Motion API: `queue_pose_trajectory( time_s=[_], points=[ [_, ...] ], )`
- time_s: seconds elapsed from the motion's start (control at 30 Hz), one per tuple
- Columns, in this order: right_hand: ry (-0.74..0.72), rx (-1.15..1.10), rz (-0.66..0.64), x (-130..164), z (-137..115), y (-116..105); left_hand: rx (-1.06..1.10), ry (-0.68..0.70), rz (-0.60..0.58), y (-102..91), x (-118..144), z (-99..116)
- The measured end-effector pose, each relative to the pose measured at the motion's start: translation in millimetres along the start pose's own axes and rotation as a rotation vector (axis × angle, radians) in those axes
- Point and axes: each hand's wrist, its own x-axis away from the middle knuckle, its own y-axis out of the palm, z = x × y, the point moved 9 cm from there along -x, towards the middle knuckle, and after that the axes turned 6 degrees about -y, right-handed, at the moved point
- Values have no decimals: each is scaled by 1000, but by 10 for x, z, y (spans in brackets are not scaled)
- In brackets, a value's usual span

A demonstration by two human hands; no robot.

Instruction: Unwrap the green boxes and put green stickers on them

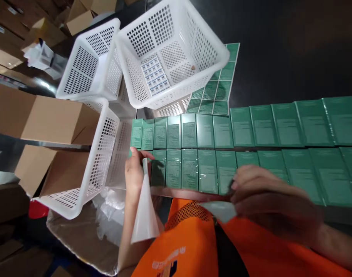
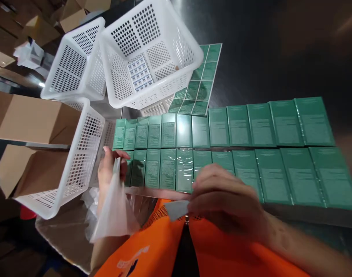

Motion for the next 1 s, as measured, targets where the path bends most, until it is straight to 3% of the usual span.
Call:
queue_pose_trajectory(
  time_s=[0.1,0.27,0.37,0.5,0.6,0.77,1.0],
  points=[
    [182,-21,95,92,308,-139,131,-108,-56,51,-37,-119],
    [482,-76,214,81,718,-211,4,-74,-207,225,-118,-218],
    [604,-135,195,34,902,-150,-85,-52,-244,265,-164,-272],
    [652,-202,120,-7,1079,-44,-88,-105,-277,269,-195,-321],
    [677,-252,77,-11,1171,34,-104,-107,-304,278,-198,-305],
    [799,-221,70,44,1216,105,-120,-84,-253,276,-240,-327],
    [1002,-22,147,329,1121,-39,-18,-5,-226,270,-126,-159]
  ],
)
